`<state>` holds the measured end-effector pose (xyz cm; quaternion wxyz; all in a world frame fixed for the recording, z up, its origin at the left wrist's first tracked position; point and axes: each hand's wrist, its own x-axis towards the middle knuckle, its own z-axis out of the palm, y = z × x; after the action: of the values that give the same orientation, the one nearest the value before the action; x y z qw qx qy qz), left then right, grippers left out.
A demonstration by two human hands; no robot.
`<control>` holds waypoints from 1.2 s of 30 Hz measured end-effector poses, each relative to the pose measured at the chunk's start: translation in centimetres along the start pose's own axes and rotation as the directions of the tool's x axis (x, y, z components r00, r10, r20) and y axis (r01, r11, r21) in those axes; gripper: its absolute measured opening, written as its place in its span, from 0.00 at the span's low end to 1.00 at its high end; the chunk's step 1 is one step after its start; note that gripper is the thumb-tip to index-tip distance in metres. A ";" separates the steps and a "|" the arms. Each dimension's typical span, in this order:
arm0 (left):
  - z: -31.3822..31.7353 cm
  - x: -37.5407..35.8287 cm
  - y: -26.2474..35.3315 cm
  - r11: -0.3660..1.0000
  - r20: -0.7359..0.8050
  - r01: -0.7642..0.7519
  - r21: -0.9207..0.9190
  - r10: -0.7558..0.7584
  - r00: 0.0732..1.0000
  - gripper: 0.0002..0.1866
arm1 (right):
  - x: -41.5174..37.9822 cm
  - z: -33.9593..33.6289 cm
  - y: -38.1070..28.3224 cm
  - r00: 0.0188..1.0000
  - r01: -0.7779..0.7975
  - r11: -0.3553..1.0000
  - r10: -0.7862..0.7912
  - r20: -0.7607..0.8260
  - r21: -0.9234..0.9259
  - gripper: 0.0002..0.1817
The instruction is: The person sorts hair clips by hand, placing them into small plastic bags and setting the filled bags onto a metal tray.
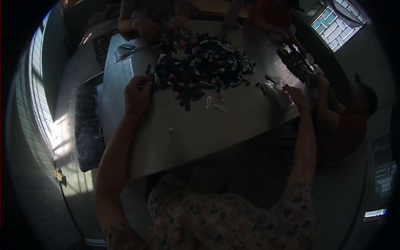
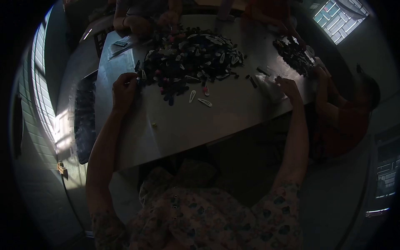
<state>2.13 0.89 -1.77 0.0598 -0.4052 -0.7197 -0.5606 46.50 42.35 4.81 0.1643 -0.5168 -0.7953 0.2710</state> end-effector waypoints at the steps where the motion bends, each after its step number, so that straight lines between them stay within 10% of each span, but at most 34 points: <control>1: 0.0 0.0 0.0 1.000 -0.010 -0.013 -0.001 0.013 1.000 0.08 | 0.5 -0.3 0.6 0.999 0.050 0.998 -0.050 0.006 0.048 0.24; 5: 0.0 0.0 -0.1 1.000 -0.020 0.017 0.002 -0.017 1.000 0.08 | -0.3 -1.3 0.9 0.963 0.271 0.939 -0.265 -0.055 0.211 0.22; 9: 0.0 0.0 0.1 0.998 -0.024 0.050 -0.029 -0.051 0.998 0.08 | 0.0 -1.5 -1.5 0.992 0.085 0.928 -0.044 -0.119 0.363 0.23; 15: 0.2 0.5 2.4 0.996 -0.126 -0.044 -0.072 0.034 0.991 0.10 | -1.5 2.8 -9.9 0.913 0.366 0.849 -0.249 -0.322 0.381 0.18; 19: -0.9 1.7 6.9 0.867 0.339 0.394 -0.306 -0.287 0.896 0.20 | -5.8 10.5 -20.2 0.643 0.762 0.610 -0.669 -0.373 0.219 0.14; 22: -0.6 2.8 8.0 0.366 0.597 0.706 -0.606 -0.378 0.708 0.29 | -8.0 15.4 -27.5 0.264 0.950 0.307 -0.890 -0.371 -0.062 0.12; 25: -2.1 3.7 8.0 0.090 0.715 0.755 -0.650 -0.266 0.647 0.24 | -10.6 20.0 -31.7 0.116 0.969 0.163 -0.964 -0.241 -0.184 0.17; 29: -2.2 2.0 3.5 0.196 0.559 0.622 -0.758 -0.294 0.775 0.23 | -11.8 24.6 -31.9 0.032 0.988 0.056 -0.986 -0.163 -0.146 0.20; 36: -1.3 1.5 4.0 0.392 0.428 0.582 -0.713 -0.414 0.803 0.16 | -11.1 22.7 -30.6 0.159 0.982 0.180 -0.954 -0.253 -0.059 0.21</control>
<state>3.22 0.78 2.52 -0.3714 -0.1985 -0.4645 -0.7790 16.32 16.54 5.28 0.4210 0.0929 -0.8980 0.0875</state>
